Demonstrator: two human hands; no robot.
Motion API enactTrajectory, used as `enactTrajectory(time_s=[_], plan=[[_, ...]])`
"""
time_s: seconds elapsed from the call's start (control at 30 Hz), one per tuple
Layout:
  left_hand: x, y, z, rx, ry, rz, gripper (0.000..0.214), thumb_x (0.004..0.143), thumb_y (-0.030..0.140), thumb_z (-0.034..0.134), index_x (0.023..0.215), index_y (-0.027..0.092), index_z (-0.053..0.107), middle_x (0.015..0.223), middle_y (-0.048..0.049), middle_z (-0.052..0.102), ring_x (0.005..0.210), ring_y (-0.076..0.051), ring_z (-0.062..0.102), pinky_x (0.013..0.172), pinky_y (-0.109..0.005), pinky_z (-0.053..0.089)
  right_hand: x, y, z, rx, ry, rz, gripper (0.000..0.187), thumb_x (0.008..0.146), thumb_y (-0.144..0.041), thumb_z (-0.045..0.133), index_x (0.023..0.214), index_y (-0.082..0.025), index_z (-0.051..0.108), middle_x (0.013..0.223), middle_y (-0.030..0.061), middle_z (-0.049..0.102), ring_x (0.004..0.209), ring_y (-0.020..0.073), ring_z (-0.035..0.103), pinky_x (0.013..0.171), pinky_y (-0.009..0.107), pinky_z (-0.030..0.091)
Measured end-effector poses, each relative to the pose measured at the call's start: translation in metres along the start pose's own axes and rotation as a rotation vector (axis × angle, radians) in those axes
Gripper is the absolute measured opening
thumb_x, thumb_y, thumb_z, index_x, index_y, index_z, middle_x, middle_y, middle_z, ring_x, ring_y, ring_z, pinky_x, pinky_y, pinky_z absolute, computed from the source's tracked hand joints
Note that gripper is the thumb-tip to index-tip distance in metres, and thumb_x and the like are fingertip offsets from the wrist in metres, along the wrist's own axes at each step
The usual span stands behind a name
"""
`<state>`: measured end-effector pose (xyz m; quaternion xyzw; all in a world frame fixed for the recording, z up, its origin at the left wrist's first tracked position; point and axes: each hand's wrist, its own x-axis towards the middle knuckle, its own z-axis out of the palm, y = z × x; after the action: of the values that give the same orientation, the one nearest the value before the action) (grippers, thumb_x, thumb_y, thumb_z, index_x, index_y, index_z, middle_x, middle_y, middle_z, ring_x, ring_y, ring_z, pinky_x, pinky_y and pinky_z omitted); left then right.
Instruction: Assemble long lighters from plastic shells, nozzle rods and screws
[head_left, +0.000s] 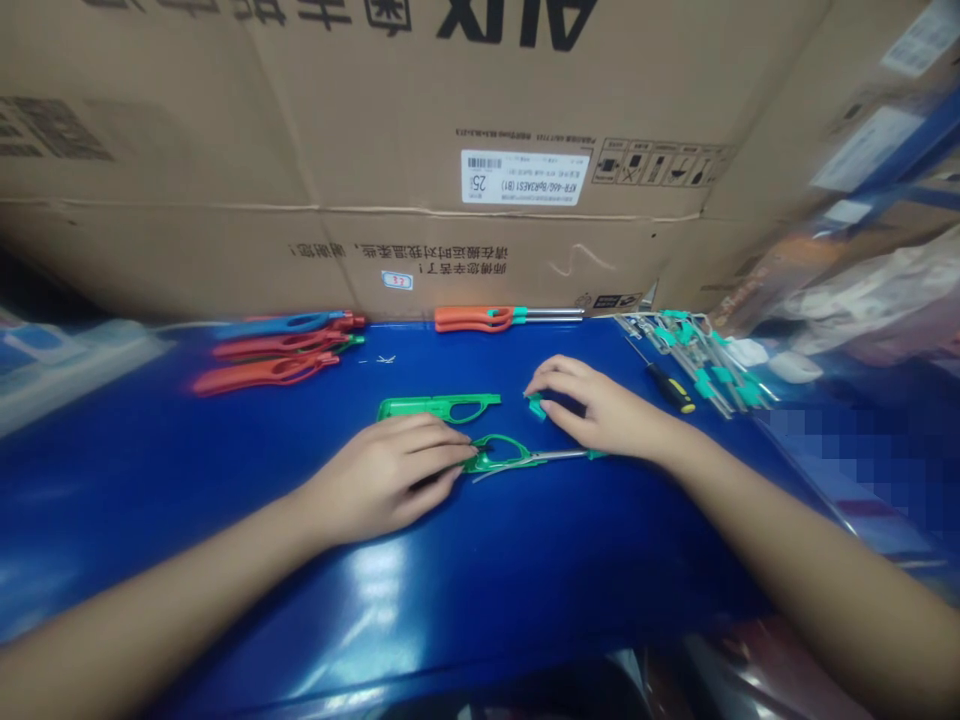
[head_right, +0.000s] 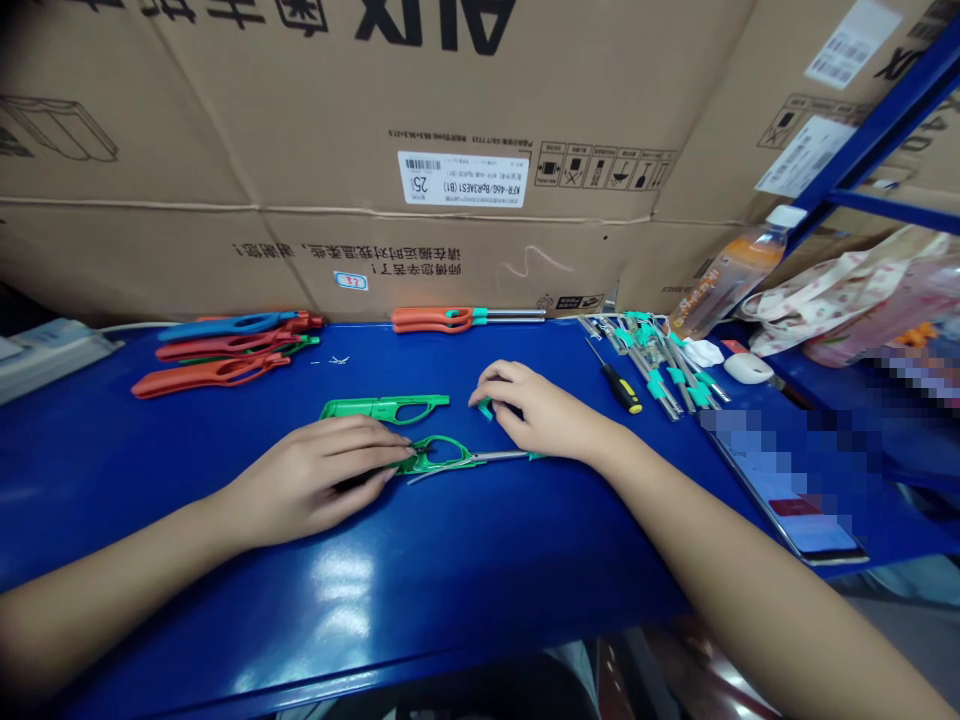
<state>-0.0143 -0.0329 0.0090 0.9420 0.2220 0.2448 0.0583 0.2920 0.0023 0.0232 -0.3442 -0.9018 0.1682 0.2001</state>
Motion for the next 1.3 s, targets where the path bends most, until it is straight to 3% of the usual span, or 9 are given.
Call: enactTrajectory(time_s=[0.1, 0.17, 0.27, 0.33, 0.47, 0.7, 0.97, 1.3], plan=[[0.0, 0.0, 0.0, 0.001, -0.003, -0.007, 0.031, 0.095, 0.019, 0.059, 0.124, 0.021, 0.068, 0.117, -0.007, 0.073, 0.105, -0.021, 0.068, 0.093, -0.035, 0.057, 0.001, -0.003, -0.002, -0.02, 0.054, 0.097, 0.016, 0.096, -0.032, 0.058, 0.106, -0.02, 0.062, 0.11, 0.0087, 0.059, 0.103, 0.0218, 0.058, 0.093, 0.036, 0.048], [0.0, 0.001, 0.001, 0.008, -0.007, -0.038, 0.029, 0.096, 0.021, 0.058, 0.124, 0.021, 0.068, 0.117, -0.0069, 0.073, 0.105, -0.022, 0.068, 0.092, -0.037, 0.056, 0.0, -0.001, -0.002, -0.083, 0.061, 0.19, 0.023, 0.091, -0.041, 0.066, 0.095, -0.019, 0.06, 0.1, 0.0072, 0.06, 0.092, 0.0216, 0.058, 0.082, 0.035, 0.048], [0.001, 0.004, 0.002, 0.012, -0.016, -0.144, 0.028, 0.097, 0.027, 0.059, 0.123, 0.022, 0.068, 0.115, -0.0071, 0.072, 0.104, -0.023, 0.067, 0.091, -0.039, 0.055, 0.0, 0.004, 0.001, -0.127, 0.001, 0.225, 0.013, 0.094, -0.03, 0.062, 0.088, -0.019, 0.059, 0.092, 0.0059, 0.06, 0.087, 0.0204, 0.057, 0.078, 0.033, 0.045], [0.002, 0.007, 0.002, -0.009, -0.031, -0.22, 0.029, 0.097, 0.032, 0.061, 0.122, 0.023, 0.069, 0.114, -0.0077, 0.07, 0.104, -0.024, 0.066, 0.091, -0.04, 0.054, 0.0, 0.003, 0.002, -0.109, -0.021, 0.197, 0.008, 0.095, -0.023, 0.058, 0.088, -0.019, 0.058, 0.092, 0.0055, 0.061, 0.087, 0.0193, 0.057, 0.077, 0.031, 0.044], [0.001, 0.013, 0.003, -0.092, -0.06, -0.292, 0.029, 0.097, 0.033, 0.06, 0.123, 0.022, 0.068, 0.11, -0.0076, 0.068, 0.103, -0.022, 0.064, 0.092, -0.038, 0.053, 0.001, -0.014, 0.001, -0.051, -0.026, 0.11, 0.007, 0.098, -0.024, 0.055, 0.093, -0.019, 0.057, 0.094, 0.0049, 0.061, 0.087, 0.0183, 0.056, 0.078, 0.031, 0.043], [0.003, 0.018, 0.003, -0.153, -0.083, -0.351, 0.028, 0.097, 0.029, 0.062, 0.123, 0.021, 0.066, 0.111, -0.0077, 0.066, 0.107, -0.024, 0.062, 0.095, -0.041, 0.052, 0.0, -0.046, 0.004, -0.158, -0.249, -0.022, 0.017, 0.103, -0.025, 0.046, 0.093, -0.019, 0.058, 0.094, 0.0045, 0.061, 0.088, 0.0191, 0.054, 0.082, 0.035, 0.041], [0.005, 0.02, 0.004, -0.195, -0.102, -0.362, 0.025, 0.096, 0.027, 0.062, 0.12, 0.02, 0.065, 0.111, -0.0067, 0.065, 0.106, -0.023, 0.062, 0.096, -0.04, 0.051, -0.002, -0.046, 0.012, -0.162, -0.214, -0.076, 0.017, 0.102, -0.022, 0.048, 0.092, -0.018, 0.061, 0.092, 0.0032, 0.061, 0.086, 0.0175, 0.055, 0.081, 0.032, 0.038], [0.008, 0.024, 0.002, -0.307, -0.15, -0.465, 0.024, 0.093, 0.025, 0.065, 0.117, 0.021, 0.067, 0.103, -0.0046, 0.06, 0.099, -0.021, 0.061, 0.091, -0.037, 0.051, -0.003, -0.047, 0.019, -0.238, -0.113, -0.276, 0.019, 0.099, -0.016, 0.048, 0.084, -0.016, 0.059, 0.083, 0.0033, 0.059, 0.077, 0.0171, 0.045, 0.074, 0.031, 0.031]])
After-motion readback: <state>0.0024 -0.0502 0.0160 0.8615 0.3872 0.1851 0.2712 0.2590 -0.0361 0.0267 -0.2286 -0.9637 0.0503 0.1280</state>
